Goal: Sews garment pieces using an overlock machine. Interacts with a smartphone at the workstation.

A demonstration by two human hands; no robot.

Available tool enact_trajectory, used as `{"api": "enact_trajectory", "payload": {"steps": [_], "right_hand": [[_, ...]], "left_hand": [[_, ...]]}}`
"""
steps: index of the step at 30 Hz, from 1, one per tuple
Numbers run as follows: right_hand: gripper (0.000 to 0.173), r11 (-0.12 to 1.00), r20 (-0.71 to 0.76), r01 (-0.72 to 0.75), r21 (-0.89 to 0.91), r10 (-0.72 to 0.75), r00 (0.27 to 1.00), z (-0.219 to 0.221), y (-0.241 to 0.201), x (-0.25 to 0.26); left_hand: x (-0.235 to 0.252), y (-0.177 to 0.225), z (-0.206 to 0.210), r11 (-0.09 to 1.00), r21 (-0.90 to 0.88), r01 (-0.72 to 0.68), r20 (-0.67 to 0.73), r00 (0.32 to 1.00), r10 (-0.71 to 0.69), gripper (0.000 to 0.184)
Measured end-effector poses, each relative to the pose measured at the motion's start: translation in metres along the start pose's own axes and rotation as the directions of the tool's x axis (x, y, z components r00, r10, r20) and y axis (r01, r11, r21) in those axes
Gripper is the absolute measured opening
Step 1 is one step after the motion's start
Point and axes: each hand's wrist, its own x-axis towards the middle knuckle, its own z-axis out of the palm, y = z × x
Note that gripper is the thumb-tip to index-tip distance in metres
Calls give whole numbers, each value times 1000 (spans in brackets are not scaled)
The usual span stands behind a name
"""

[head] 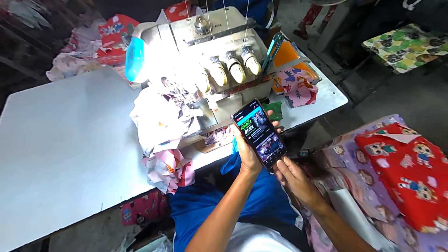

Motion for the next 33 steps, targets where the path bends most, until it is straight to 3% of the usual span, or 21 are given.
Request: {"api": "enact_trajectory", "payload": {"steps": [4,8,11,14,18,21,24,26,28,30,33], "right_hand": [[27,998,85,6,-55,-1,996,-11,-4,6],[28,996,195,-13,-92,31,980,-21,-6,9],[33,972,276,70,-224,-6,961,-31,-2,7],[33,914,158,169,-368,-118,980,-36,12,4],[30,846,25,214,-488,-232,972,-34,17,2],[23,911,214,232,-340,-166,963,-8,11,-11],[26,795,414,413,-443,-227,881,32,31,-26],[25,651,492,529,-544,-263,830,59,57,-32],[17,537,572,578,-615,-202,795,78,83,-34],[18,523,627,581,-624,-109,771,89,98,-32],[21,571,630,602,-558,-180,755,89,100,-32]], "left_hand": [[-2,1,4,993,52,-104,95,991,98,89],[-7,3,4,985,68,-156,78,986,150,87],[-4,16,1,976,45,-215,85,974,211,87],[1,39,-3,963,46,-264,114,960,257,86],[-1,57,-16,994,90,-65,152,987,51,86],[-2,64,-29,978,133,163,150,972,-182,90],[-1,64,-36,936,153,318,142,930,-339,90],[0,64,-35,911,171,374,138,907,-398,92],[1,63,-35,892,191,411,144,887,-439,91],[5,63,-34,877,190,441,142,872,-469,89],[10,63,-31,868,162,469,95,868,-487,85]]}}
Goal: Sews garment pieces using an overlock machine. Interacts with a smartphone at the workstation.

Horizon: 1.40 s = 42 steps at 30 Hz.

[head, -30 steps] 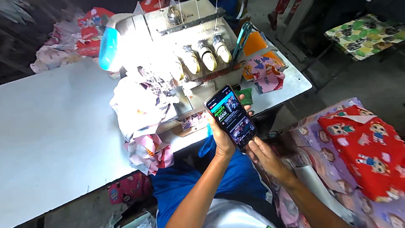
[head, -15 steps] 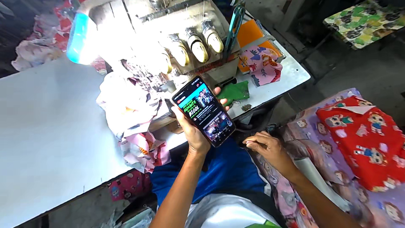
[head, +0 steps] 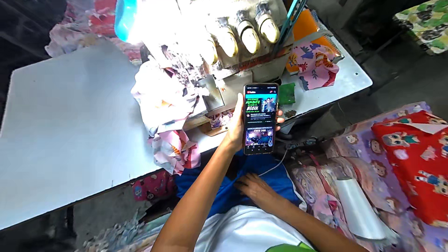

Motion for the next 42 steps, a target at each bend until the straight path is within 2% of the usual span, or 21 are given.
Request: {"api": "enact_trajectory", "payload": {"steps": [3,6,8,9,11,15,19,25,27,35,38,42], "right_hand": [[18,996,-240,54,77,-34,970,-31,-4,-3],[17,999,-570,-36,39,52,820,-83,-9,-7],[16,983,-696,-163,-84,59,716,-114,-2,-5],[18,968,-719,-208,-142,43,694,-125,3,-2],[21,942,-713,-255,-217,26,701,-137,16,6],[25,932,-690,-261,-252,17,723,-151,29,24],[32,921,-710,-292,-257,25,703,-161,34,33],[36,926,-744,-305,-221,42,667,-162,34,30],[33,933,-742,-290,-213,38,670,-157,32,26],[20,957,-711,-192,-217,-21,703,-130,28,15],[22,944,-713,-227,-239,-12,701,-133,29,20],[34,916,-736,-314,-247,33,676,-147,31,27]], "left_hand": [[2,0,-2,1000,-7,8,3,1000,-8,84],[4,0,-1,998,-65,14,-18,1000,-15,85],[5,-1,-2,996,-86,15,-13,1000,-16,87],[4,-1,-2,996,-83,11,-12,1000,-12,87],[3,-1,0,999,-38,-18,-23,1000,18,84],[14,-4,-7,984,98,-151,-58,986,157,74],[12,0,0,973,189,-133,-177,970,167,65],[13,0,-2,978,167,-128,-124,981,149,68],[14,-2,-6,982,129,-137,-66,987,146,73],[15,-2,-4,995,49,-85,16,996,85,83],[15,-3,-6,994,57,-97,5,995,97,81],[15,-3,-5,987,103,-123,-63,990,130,75]]}}
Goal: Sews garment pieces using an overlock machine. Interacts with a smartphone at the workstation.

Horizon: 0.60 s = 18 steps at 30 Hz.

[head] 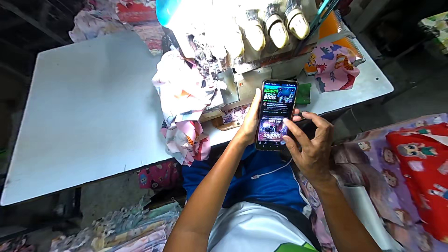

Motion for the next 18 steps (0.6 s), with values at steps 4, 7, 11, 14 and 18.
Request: {"api": "enact_trajectory", "payload": {"steps": [4,7,11,14,18], "right_hand": [[41,1000,-13,-14,12,14,1000,-3,1,-1],[37,999,-2,-26,44,26,1000,-3,1,-9],[33,997,-8,-40,59,41,999,-3,2,-17],[28,997,-14,-21,79,23,1000,-3,1,-18],[20,994,-29,39,102,-36,999,0,0,-21]], "left_hand": [[0,1,1,999,-42,12,37,999,-10,78],[1,0,0,1000,4,4,-3,1000,-4,76],[1,1,0,996,-61,61,77,995,-56,83],[2,0,-1,994,-82,74,108,992,-65,85],[3,0,-1,991,-100,93,133,988,-79,87]]}}
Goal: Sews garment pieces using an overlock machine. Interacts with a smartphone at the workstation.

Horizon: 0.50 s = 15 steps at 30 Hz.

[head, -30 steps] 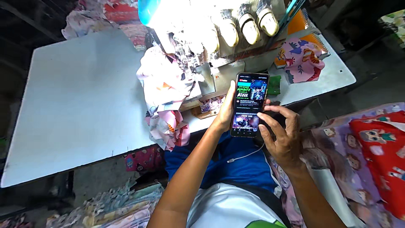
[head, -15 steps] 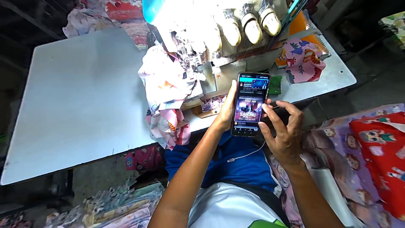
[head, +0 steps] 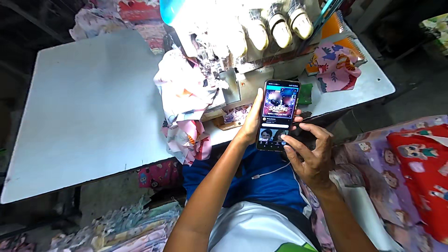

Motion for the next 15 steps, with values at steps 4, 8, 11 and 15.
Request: {"api": "enact_trajectory", "payload": {"steps": [4,8,11,15], "right_hand": [[23,999,-1,5,-45,-5,1000,3,0,7],[38,993,8,-46,-108,47,999,-1,1,18],[41,992,-8,-53,-115,52,999,-2,3,18],[38,995,-6,-48,-92,47,999,-3,2,11]], "left_hand": [[-1,1,0,999,42,-20,-55,998,22,80],[-3,2,5,992,118,-55,-146,987,72,73],[-3,3,4,988,143,-52,-155,985,75,73],[-2,1,1,996,83,-40,-90,995,48,77]]}}
